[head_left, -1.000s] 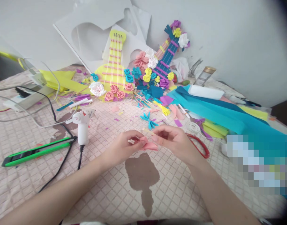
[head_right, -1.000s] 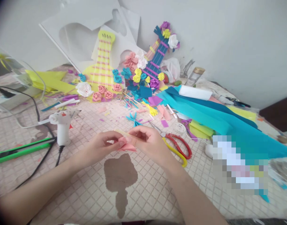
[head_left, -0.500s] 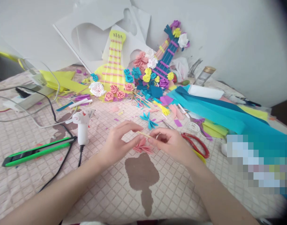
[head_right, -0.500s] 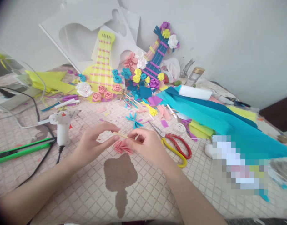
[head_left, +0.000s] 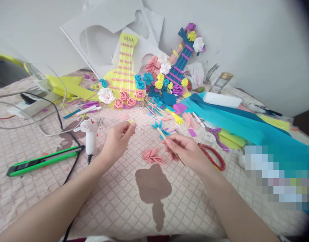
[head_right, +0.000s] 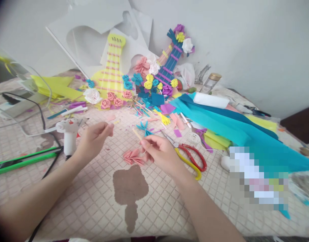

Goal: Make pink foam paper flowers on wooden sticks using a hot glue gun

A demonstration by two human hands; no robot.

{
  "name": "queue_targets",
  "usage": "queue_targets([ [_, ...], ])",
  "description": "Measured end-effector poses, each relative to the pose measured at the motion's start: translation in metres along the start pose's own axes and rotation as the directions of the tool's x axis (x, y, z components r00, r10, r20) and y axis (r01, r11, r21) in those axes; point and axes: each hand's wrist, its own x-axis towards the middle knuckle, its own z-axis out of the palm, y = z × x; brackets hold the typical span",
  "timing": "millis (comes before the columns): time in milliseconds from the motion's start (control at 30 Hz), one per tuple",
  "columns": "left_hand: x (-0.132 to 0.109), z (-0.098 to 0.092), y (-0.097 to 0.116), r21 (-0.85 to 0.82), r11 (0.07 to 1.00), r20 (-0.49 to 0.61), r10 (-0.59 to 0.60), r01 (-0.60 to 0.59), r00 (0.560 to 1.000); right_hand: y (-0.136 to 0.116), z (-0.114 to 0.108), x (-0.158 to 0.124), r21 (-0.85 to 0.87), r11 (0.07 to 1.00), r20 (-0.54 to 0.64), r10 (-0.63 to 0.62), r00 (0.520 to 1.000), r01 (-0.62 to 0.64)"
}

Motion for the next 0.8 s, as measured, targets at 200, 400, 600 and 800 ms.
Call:
queue_targets([
  [200, 0.005, 0.004, -0.008, -0.168, 0.975, -0.194, 0.11, -0.143, 0.975, -0.005, -0.003, 0.001, 0.419, 0.903, 0.064, 0.08, 0.995, -0.1],
  [400, -0.016, 0.016, 0.012, -0.518, 0.855, 0.285, 0.203, -0.028, 0.937, -0.006, 0.004, 0.0, 0.513, 0.836, 0.251, 0.07, 0.965, -0.194],
  [600, -0.019, 0.018, 0.015, -0.715, 0.673, 0.366, 0.132, 0.188, 0.921, 0.004, 0.008, 0.001, 0.443, 0.867, 0.321, 0.085, 0.943, -0.229],
  [800, -0.014, 0.014, 0.012, -0.788, 0.582, 0.22, -0.039, 0.201, 0.975, 0.0, -0.007, 0.002, 0.062, 0.998, 0.126, 0.017, 0.992, -0.025],
])
